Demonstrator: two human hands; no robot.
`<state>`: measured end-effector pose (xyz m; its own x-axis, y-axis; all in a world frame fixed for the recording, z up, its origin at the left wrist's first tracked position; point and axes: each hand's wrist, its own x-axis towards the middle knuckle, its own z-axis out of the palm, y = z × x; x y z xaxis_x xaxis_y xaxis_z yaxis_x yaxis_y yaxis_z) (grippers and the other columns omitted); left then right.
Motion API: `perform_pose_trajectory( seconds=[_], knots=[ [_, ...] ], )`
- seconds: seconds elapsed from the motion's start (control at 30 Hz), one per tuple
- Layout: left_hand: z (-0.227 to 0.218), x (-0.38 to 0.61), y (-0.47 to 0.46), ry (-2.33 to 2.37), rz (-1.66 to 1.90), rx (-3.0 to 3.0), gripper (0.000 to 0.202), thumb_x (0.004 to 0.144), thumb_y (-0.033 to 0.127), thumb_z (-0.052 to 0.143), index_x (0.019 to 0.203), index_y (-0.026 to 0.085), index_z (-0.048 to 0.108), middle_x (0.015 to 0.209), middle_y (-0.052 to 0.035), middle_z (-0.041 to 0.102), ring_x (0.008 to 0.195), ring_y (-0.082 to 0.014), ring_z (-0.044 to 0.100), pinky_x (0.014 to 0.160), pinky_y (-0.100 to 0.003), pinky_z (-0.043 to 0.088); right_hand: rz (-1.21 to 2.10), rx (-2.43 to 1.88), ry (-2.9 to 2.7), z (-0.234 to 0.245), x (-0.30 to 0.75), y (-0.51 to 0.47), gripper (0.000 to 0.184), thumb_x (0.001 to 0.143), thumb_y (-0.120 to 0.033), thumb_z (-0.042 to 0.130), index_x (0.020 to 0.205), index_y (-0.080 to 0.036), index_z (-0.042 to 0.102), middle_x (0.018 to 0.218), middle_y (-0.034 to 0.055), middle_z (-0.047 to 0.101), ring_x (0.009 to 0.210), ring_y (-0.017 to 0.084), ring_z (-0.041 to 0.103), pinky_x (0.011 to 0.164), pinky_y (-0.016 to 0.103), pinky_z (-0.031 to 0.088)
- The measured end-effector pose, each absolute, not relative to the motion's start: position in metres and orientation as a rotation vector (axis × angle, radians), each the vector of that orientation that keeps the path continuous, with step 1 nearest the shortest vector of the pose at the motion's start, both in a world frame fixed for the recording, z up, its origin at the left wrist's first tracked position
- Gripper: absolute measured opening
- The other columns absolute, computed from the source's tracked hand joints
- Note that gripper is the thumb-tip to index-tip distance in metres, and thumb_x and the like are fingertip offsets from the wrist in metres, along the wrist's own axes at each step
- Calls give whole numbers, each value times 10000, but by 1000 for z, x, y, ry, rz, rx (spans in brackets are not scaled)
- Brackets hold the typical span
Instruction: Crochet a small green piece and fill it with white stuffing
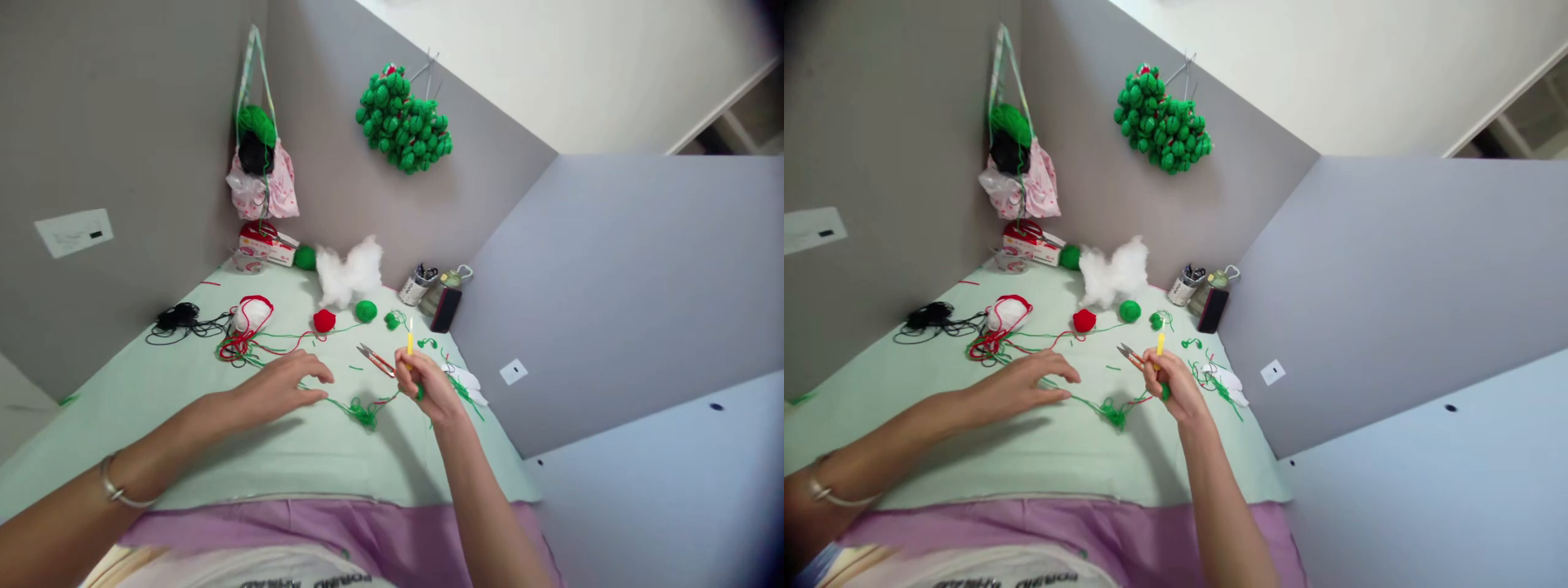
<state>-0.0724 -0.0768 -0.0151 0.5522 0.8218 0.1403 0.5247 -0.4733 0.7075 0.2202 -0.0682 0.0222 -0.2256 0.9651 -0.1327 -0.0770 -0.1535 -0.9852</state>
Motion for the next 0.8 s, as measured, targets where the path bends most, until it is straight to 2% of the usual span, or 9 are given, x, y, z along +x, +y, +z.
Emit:
perform_pose_trajectory(
  seconds=[0.1, 0.2, 0.33, 0.43, 0.6, 0.67, 0.8],
  knots=[
    [-31, -43, -71, 1011, 558, 2200, 221, 867, 302, 636, 1046, 246, 753, 1067, -59, 748, 1102, -269, 637, 981, -372, 480, 1500, -1310, -1398, 5, 219, -76, 221, 827, -382, 717, 842, -175, 640, 431, -93, 470, 379, 47, 295, 415, 203, 207],
    [-43, -18, -64, 984, 536, 2208, 195, 798, 237, 669, 972, 233, 756, 1003, -74, 739, 1063, -290, 625, 959, -389, 472, 1469, -1468, -1543, -10, 218, -88, 153, 735, -261, 772, 814, -166, 682, 433, -81, 529, 407, 67, 380, 450, 214, 239],
    [-52, 2, -56, 944, 586, 2141, 94, 723, 199, 694, 798, 232, 742, 840, -55, 714, 938, -277, 620, 869, -366, 476, 1398, -1543, -1623, -23, 214, -97, 73, 650, -128, 731, 656, -162, 668, 441, -76, 545, 445, 67, 407, 491, 226, 260],
    [-47, 7, -44, 938, 714, 2019, 60, 767, 253, 667, 731, 227, 707, 806, -38, 712, 881, -254, 628, 843, -353, 480, 1348, -1499, -1588, -22, 214, -86, 87, 684, -184, 719, 644, -171, 642, 449, -84, 516, 461, 67, 394, 499, 228, 264],
    [-26, 4, -17, 997, 1020, 1709, 330, 950, 482, 490, 920, 211, 675, 1000, -63, 724, 987, -248, 653, 904, -367, 497, 1317, -1334, -1417, -7, 207, -49, 233, 733, -381, 742, 769, -203, 597, 456, -107, 473, 414, 61, 333, 449, 231, 225],
    [-24, 3, -11, 987, 1049, 1620, 345, 908, 533, 568, 929, 204, 672, 989, -63, 725, 964, -243, 663, 889, -366, 505, 1307, -1277, -1348, -5, 200, -37, 280, 722, -416, 763, 801, -204, 598, 458, -108, 477, 405, 60, 334, 431, 231, 219],
    [-34, 7, -10, 933, 1022, 1504, 337, 800, 523, 698, 832, 189, 670, 838, -43, 720, 812, -219, 668, 799, -349, 517, 1320, -1198, -1241, -16, 184, -25, 330, 710, -450, 790, 823, -200, 608, 459, -106, 491, 396, 54, 342, 421, 225, 224]
  ],
)
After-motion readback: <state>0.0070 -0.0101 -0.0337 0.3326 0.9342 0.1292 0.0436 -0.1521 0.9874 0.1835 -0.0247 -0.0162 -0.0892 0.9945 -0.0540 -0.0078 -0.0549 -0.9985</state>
